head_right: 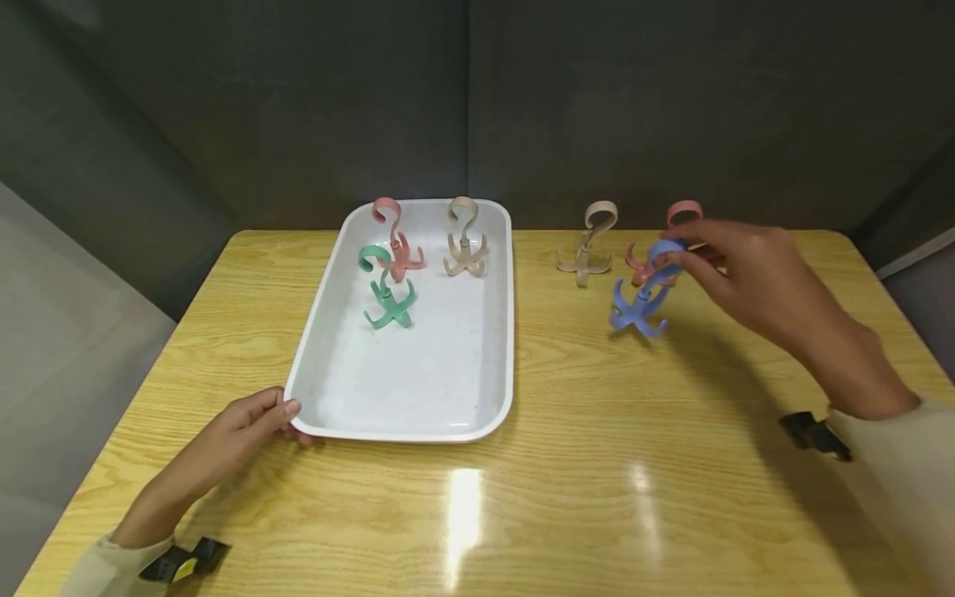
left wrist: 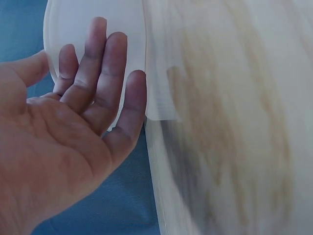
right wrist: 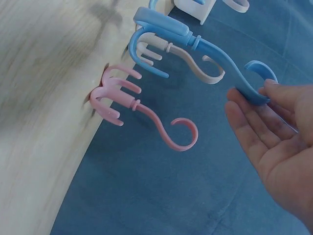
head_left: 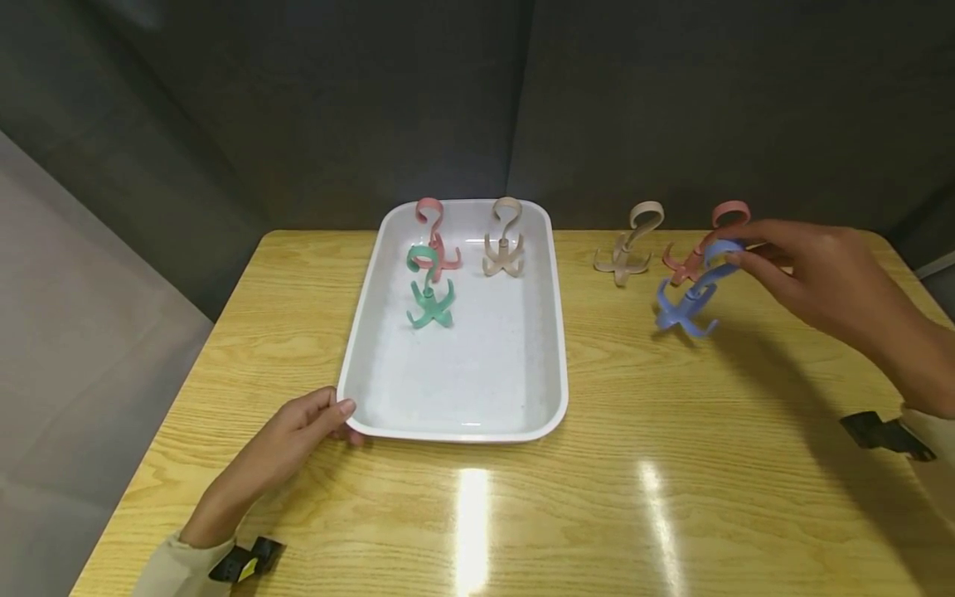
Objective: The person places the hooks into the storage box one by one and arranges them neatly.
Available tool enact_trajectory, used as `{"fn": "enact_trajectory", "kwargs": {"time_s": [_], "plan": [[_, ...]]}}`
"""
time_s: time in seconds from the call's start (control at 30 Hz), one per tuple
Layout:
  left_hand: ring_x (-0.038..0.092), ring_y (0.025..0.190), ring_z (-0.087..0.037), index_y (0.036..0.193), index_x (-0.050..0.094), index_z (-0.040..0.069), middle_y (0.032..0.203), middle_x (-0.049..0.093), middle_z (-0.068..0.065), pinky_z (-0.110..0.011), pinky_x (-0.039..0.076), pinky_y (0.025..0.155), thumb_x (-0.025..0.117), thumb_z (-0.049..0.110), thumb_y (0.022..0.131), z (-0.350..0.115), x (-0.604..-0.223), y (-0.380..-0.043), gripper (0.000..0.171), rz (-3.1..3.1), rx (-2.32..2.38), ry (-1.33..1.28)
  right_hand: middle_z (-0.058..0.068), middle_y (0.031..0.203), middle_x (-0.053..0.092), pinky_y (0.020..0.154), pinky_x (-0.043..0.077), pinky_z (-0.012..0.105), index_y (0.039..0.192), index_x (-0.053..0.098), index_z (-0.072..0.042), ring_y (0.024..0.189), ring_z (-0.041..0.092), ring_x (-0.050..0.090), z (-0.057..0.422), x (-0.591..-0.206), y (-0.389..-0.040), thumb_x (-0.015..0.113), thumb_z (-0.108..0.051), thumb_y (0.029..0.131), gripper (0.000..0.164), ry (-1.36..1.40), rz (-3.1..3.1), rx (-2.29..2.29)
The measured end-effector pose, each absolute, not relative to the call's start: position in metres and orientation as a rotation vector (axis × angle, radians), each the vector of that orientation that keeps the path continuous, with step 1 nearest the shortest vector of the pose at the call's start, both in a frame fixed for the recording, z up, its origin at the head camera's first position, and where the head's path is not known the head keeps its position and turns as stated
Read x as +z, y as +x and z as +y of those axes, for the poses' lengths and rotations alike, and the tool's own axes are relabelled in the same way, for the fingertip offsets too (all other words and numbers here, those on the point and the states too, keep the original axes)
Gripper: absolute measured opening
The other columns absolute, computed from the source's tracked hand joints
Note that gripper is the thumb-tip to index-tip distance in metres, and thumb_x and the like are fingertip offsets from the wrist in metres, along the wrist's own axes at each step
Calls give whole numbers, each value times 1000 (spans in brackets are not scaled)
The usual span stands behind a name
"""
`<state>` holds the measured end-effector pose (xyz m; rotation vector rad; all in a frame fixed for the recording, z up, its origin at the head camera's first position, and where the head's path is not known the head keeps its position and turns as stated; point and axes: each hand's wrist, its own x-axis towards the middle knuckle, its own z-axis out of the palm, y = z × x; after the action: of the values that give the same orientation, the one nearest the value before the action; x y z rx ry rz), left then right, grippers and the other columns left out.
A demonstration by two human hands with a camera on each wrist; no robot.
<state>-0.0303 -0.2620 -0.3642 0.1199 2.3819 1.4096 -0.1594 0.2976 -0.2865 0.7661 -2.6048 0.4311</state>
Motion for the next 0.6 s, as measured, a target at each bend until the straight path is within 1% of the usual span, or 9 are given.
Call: {"fn": "enact_trajectory", "kwargs": {"time_s": [0.07, 0.13, 0.27, 0.3, 0.4, 0.43, 0.47, 0.5, 0.6], "plan": [[70, 102, -24, 106, 63, 0, 93, 75, -6, -34, 51, 93, 48, 31, 113, -262, -364, -30, 36, 2381, 1410, 125, 22, 100, 76, 61, 44, 12, 119, 74, -1, 74, 34, 75, 294, -285, -161, 81, 6, 86, 35, 777, -2599, 415], [69, 102, -24, 107, 63, -1, 93, 75, -6, -34, 51, 93, 48, 31, 113, -262, -364, -30, 36, 2383, 1408, 127, 23, 98, 76, 61, 44, 10, 119, 74, 2, 72, 38, 74, 290, -284, -162, 82, 7, 84, 36, 792, -2594, 421], [69, 102, -24, 108, 63, -1, 93, 75, -6, -34, 51, 93, 48, 32, 113, -262, -365, -31, 36, 2384, 1404, 120, 21, 98, 76, 63, 43, 5, 118, 74, 0, 70, 36, 74, 282, -281, -164, 82, 7, 85, 35, 831, -2576, 441], [69, 102, -24, 109, 64, -1, 93, 75, -6, -34, 51, 93, 48, 32, 113, -262, -365, -31, 37, 2383, 1404, 118, 20, 97, 76, 66, 38, 1, 118, 75, -1, 72, 24, 76, 280, -280, -165, 82, 7, 84, 35, 845, -2565, 458], [69, 101, -24, 109, 64, -2, 93, 75, -6, -33, 50, 93, 48, 32, 113, -262, -365, -31, 37, 2380, 1408, 114, 17, 99, 76, 70, 40, 0, 118, 76, -2, 82, -11, 66, 274, -278, -166, 81, 7, 86, 33, 884, -2539, 504], [70, 101, -24, 109, 63, -2, 93, 75, -6, -33, 51, 93, 48, 32, 113, -262, -365, -31, 37, 2377, 1411, 114, 15, 98, 77, 70, 41, 0, 118, 76, -3, 84, -19, 60, 272, -278, -167, 80, 6, 87, 33, 894, -2535, 516], [70, 101, -24, 109, 63, -2, 93, 75, -6, -33, 51, 93, 48, 32, 113, -263, -366, -31, 37, 2377, 1412, 116, 13, 99, 76, 71, 41, 0, 118, 76, -3, 85, -22, 56, 271, -277, -167, 80, 6, 88, 32, 897, -2536, 524], [70, 101, -24, 109, 63, -2, 93, 75, -6, -32, 51, 93, 48, 31, 113, -263, -366, -31, 37, 2375, 1415, 118, 12, 98, 76, 72, 42, 0, 119, 76, -3, 86, -23, 54, 269, -276, -167, 80, 6, 88, 32, 906, -2535, 525], [70, 100, -25, 107, 63, -2, 93, 75, -7, -32, 52, 92, 48, 30, 113, -263, -366, -31, 36, 2369, 1424, 125, 12, 100, 75, 70, 41, 0, 121, 75, -4, 79, 4, 72, 263, -273, -168, 78, 5, 90, 32, 913, -2554, 512]]}}
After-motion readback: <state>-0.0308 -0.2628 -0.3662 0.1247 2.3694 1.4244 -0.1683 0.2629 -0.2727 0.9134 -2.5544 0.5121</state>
